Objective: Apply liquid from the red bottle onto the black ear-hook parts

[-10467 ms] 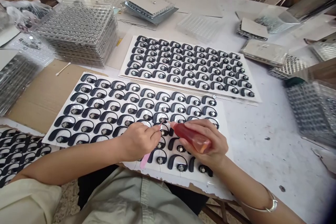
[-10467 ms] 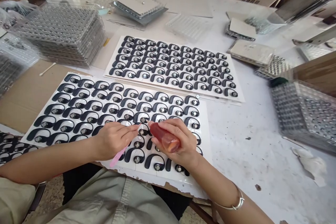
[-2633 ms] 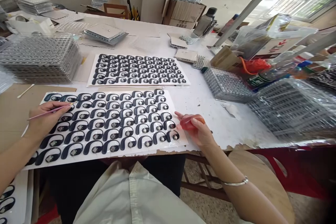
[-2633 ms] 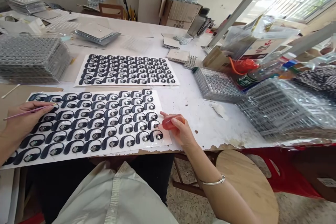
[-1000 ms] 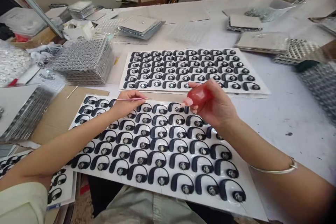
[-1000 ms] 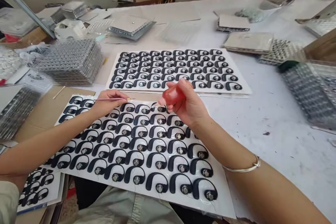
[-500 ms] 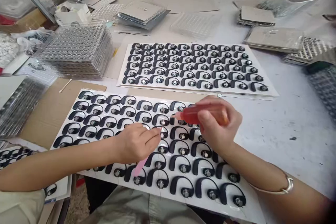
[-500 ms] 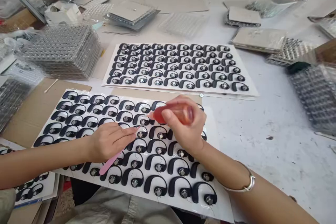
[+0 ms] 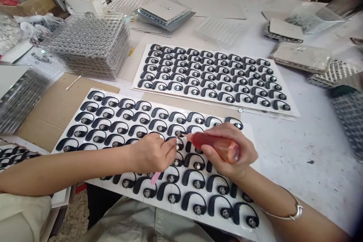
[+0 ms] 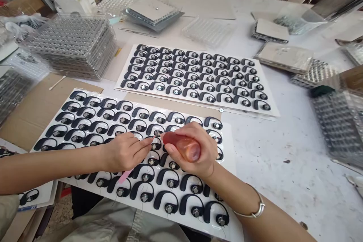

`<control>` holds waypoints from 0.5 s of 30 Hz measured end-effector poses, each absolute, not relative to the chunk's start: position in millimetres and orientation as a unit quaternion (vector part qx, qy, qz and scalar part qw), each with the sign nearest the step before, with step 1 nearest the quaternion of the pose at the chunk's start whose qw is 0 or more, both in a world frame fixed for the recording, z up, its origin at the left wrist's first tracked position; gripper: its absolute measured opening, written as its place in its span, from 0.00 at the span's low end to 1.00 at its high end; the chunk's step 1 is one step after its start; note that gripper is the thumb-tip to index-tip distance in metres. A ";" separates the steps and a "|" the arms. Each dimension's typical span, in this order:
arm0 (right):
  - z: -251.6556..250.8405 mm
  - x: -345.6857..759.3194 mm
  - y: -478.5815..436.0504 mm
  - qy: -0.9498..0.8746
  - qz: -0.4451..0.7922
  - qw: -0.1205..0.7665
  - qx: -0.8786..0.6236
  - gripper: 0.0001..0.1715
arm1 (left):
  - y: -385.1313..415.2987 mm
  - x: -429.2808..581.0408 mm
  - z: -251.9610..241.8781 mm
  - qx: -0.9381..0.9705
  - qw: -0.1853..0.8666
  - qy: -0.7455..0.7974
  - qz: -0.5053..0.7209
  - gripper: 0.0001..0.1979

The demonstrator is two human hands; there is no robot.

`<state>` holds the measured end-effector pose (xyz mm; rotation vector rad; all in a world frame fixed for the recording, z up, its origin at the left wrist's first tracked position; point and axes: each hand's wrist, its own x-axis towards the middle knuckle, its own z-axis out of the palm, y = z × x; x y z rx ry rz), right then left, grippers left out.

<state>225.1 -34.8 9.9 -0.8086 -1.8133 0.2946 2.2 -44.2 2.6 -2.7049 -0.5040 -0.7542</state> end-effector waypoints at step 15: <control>4.1 224.0 -32.3 -0.775 0.136 0.514 -0.341 0.18 | -47.0 2.0 -0.3 -0.938 0.177 -0.162 -0.249 0.07</control>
